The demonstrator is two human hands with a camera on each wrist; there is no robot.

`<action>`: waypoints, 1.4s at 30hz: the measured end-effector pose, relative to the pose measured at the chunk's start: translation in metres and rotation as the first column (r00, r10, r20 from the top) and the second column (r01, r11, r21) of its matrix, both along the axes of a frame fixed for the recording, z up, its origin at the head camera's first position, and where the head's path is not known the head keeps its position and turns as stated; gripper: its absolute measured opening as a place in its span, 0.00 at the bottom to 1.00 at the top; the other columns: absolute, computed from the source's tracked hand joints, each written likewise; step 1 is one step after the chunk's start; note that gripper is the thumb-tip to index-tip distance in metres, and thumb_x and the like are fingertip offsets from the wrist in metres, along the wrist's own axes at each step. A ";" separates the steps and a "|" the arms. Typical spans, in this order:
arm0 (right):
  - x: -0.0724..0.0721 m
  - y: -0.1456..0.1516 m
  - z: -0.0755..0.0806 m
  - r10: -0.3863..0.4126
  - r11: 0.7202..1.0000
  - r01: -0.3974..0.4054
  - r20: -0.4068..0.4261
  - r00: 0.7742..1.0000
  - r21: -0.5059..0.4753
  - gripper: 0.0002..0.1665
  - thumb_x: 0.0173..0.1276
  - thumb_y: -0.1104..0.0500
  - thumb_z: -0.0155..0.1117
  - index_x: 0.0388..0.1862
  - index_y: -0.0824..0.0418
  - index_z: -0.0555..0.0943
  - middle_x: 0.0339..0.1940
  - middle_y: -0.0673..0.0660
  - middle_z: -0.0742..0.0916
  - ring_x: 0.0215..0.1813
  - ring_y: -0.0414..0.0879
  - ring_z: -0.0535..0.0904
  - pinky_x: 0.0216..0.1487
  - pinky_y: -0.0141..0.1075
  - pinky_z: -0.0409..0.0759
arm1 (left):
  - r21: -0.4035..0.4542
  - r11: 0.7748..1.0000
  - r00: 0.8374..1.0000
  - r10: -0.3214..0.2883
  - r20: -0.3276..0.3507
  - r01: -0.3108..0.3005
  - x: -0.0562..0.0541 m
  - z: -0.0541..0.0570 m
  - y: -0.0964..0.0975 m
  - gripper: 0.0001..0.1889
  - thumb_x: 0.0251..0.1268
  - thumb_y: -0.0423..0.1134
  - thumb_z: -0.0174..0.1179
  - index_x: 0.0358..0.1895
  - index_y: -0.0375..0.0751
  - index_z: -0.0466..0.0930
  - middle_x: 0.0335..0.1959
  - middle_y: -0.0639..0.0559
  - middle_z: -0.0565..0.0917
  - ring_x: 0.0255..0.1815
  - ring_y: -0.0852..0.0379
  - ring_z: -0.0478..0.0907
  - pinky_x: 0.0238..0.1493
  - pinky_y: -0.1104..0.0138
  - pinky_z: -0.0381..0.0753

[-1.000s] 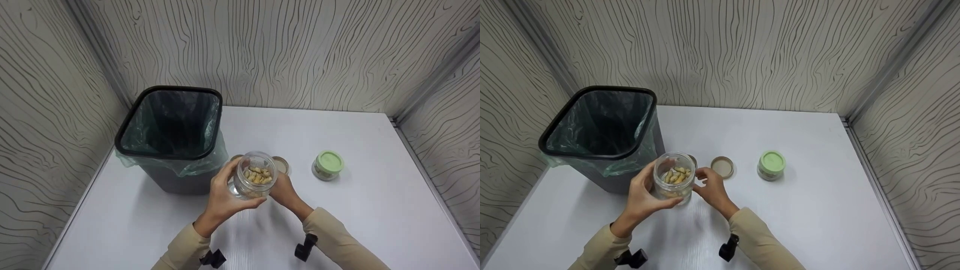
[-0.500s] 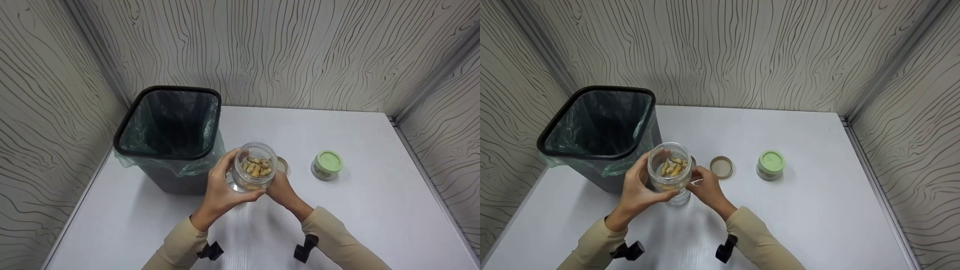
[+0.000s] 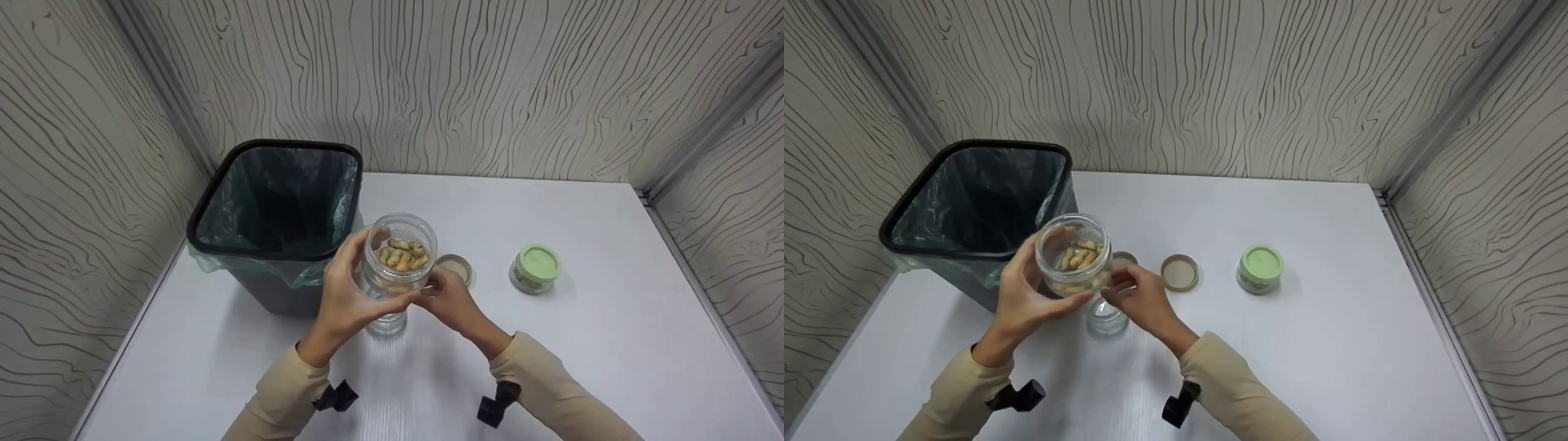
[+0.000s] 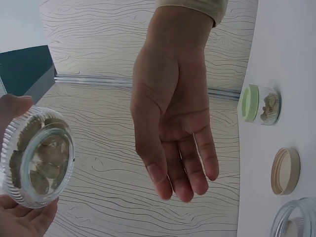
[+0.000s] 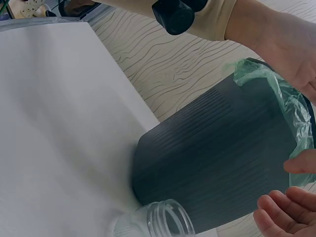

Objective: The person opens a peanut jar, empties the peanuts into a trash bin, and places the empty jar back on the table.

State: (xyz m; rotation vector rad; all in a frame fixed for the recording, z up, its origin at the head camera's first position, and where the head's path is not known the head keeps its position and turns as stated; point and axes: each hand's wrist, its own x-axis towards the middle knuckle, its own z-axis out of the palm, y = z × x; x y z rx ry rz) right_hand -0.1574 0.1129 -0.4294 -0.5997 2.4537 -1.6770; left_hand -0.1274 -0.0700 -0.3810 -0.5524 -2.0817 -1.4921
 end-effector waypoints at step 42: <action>-0.010 -0.040 0.056 0.239 0.937 -0.140 0.293 0.926 -0.321 0.25 0.66 0.64 0.62 0.56 0.79 0.71 0.40 0.48 0.85 0.40 0.35 0.85 0.46 0.31 0.86 | 0.206 0.960 0.982 0.191 0.005 -0.188 -0.017 0.040 -0.048 0.47 0.30 0.29 0.80 0.63 0.29 0.67 0.59 0.38 0.78 0.61 0.57 0.76 0.64 0.74 0.74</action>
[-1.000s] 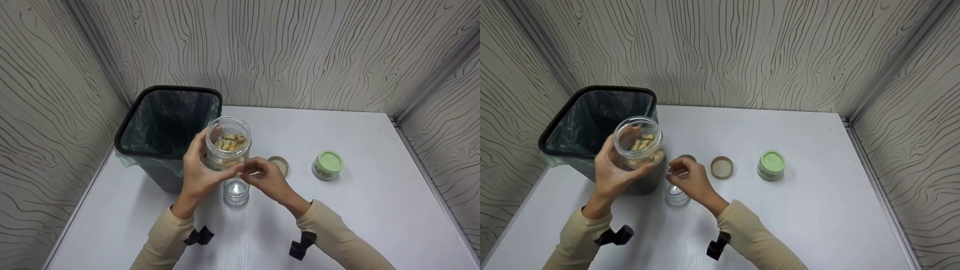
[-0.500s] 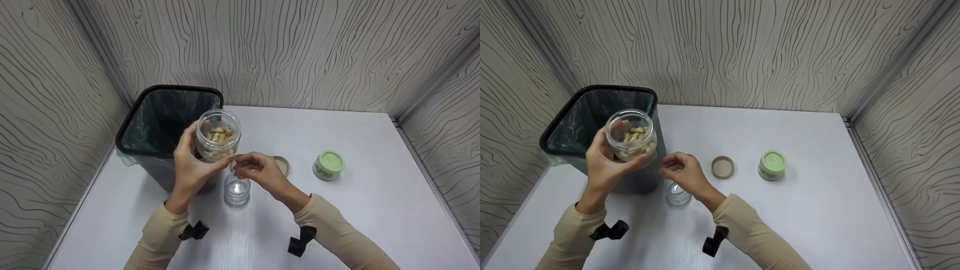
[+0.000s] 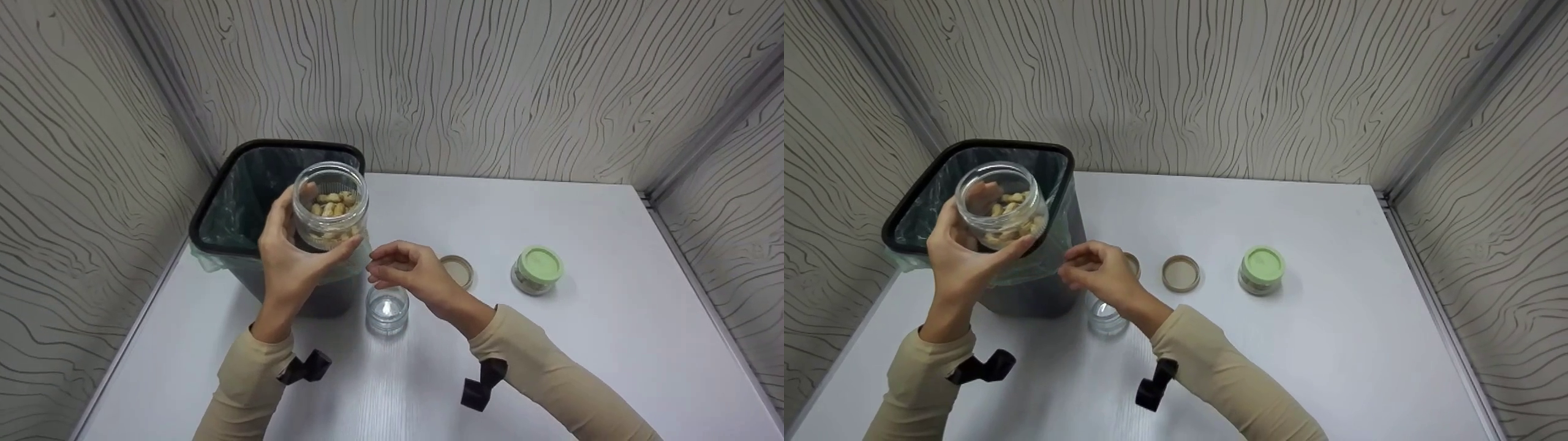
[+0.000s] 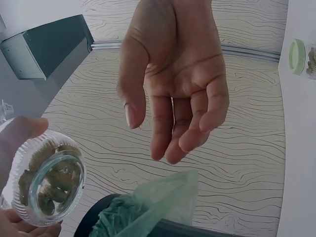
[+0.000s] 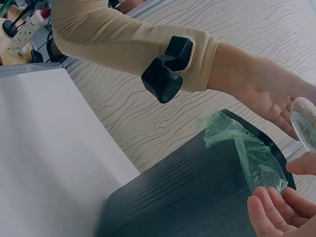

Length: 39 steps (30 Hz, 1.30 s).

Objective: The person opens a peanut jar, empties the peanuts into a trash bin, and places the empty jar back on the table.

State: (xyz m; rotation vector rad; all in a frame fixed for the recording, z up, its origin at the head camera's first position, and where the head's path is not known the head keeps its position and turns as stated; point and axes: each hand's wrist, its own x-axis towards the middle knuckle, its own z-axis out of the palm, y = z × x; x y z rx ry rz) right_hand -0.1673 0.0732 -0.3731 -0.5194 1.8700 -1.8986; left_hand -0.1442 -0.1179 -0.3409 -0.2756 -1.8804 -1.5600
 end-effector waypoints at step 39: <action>-0.027 -0.044 0.011 -0.058 0.997 0.074 0.320 0.945 -0.038 0.04 0.69 0.60 0.57 0.34 0.59 0.77 0.25 0.47 0.82 0.29 0.38 0.82 0.37 0.29 0.86 | -0.044 0.986 0.987 0.158 -0.006 -0.158 -0.002 0.001 -0.038 0.46 0.29 0.26 0.79 0.62 0.28 0.68 0.58 0.36 0.79 0.59 0.65 0.75 0.64 0.77 0.72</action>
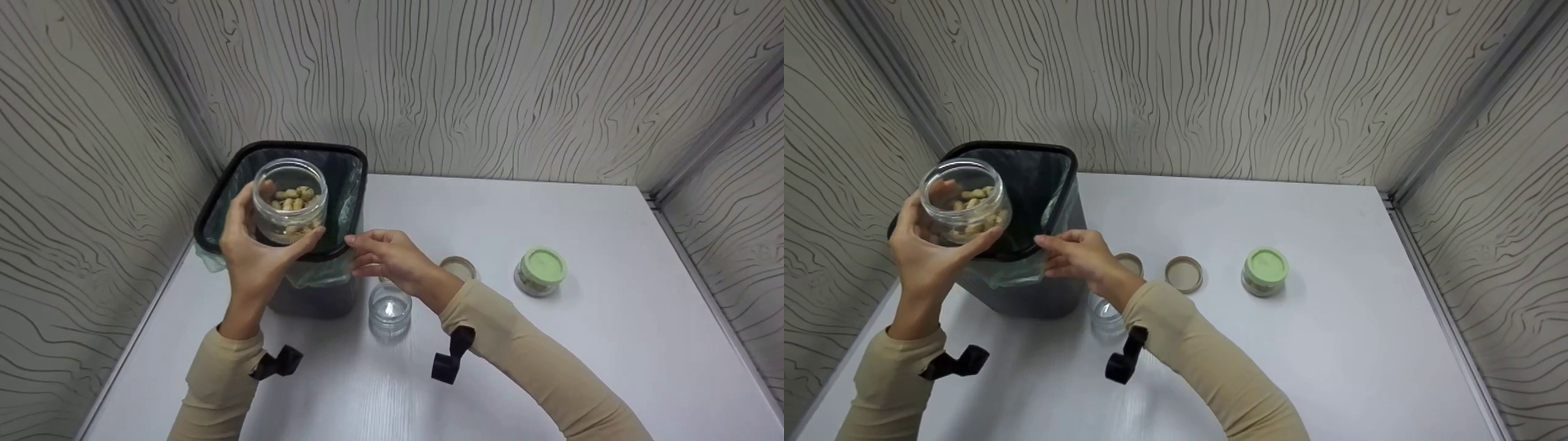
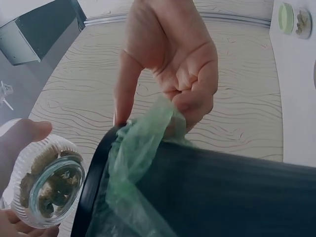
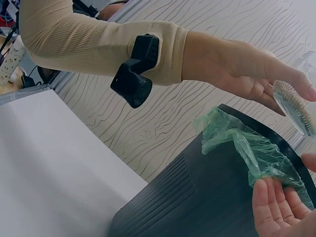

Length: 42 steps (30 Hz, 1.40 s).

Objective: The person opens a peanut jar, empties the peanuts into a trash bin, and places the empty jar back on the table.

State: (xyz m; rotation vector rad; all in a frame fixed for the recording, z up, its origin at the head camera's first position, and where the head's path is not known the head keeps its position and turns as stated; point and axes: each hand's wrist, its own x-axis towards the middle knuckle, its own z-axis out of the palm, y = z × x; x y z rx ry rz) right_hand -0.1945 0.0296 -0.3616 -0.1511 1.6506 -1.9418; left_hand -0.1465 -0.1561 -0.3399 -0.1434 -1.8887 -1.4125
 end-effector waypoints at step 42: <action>-0.006 -0.001 0.007 -0.017 1.000 0.017 -0.009 1.000 -0.021 0.14 0.72 0.63 0.52 0.24 0.57 0.69 0.20 0.47 0.76 0.22 0.37 0.73 0.27 0.26 0.77 | -0.136 0.969 0.978 0.201 -0.046 -0.206 -0.013 0.000 -0.059 0.46 0.31 0.31 0.80 0.63 0.30 0.70 0.56 0.35 0.76 0.55 0.73 0.71 0.60 0.81 0.71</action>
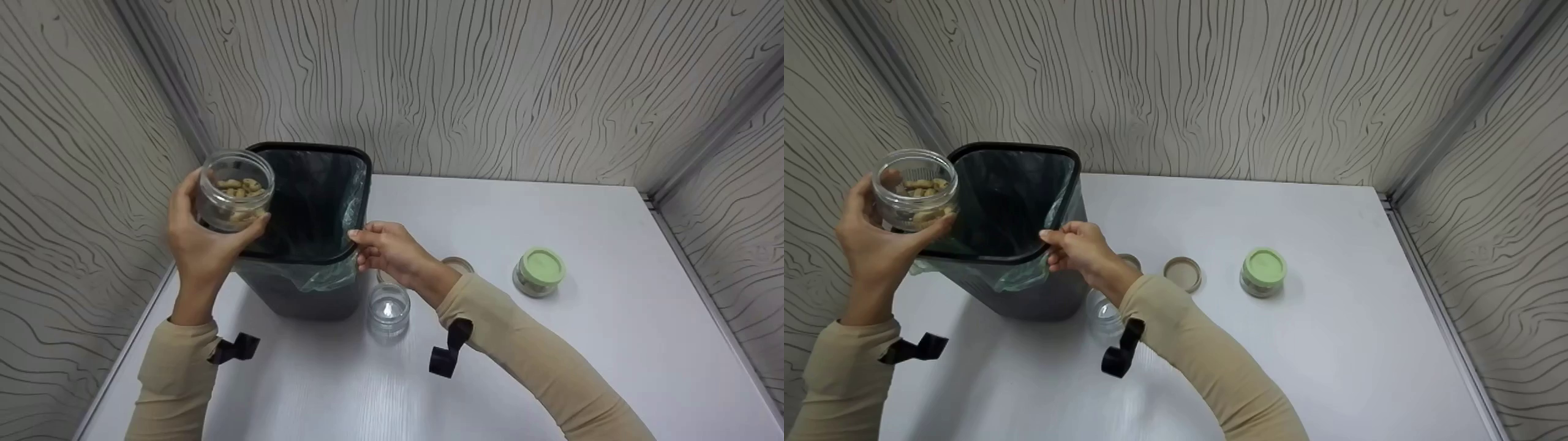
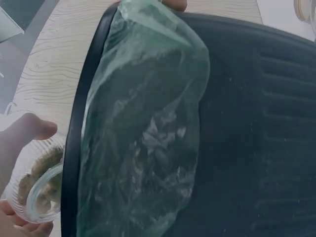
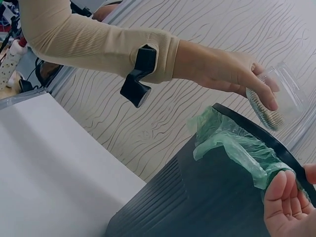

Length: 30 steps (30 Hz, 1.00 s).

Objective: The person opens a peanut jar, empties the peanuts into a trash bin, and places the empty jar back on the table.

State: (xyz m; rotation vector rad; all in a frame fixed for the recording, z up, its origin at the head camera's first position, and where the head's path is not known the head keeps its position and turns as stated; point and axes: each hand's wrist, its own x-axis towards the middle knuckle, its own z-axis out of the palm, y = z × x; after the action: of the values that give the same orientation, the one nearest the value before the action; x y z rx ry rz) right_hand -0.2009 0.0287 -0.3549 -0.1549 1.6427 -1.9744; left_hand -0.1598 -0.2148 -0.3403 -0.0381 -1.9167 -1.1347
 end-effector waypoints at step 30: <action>0.002 0.001 0.000 0.012 0.999 -0.012 -0.006 1.000 -0.030 0.12 0.72 0.63 0.52 0.25 0.57 0.71 0.19 0.47 0.76 0.21 0.38 0.74 0.27 0.27 0.78 | -0.496 0.868 0.999 0.013 -0.048 -0.035 -0.007 0.011 -0.034 0.46 0.29 0.22 0.77 0.63 0.33 0.69 0.61 0.33 0.74 0.65 0.38 0.70 0.74 0.58 0.68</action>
State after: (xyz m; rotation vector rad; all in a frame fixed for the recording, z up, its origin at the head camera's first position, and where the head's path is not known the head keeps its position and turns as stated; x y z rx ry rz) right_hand -0.1993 0.0298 -0.3551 -0.1812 1.6126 -1.9919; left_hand -0.1666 -0.2487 -0.3298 -0.3182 -2.1169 -0.5891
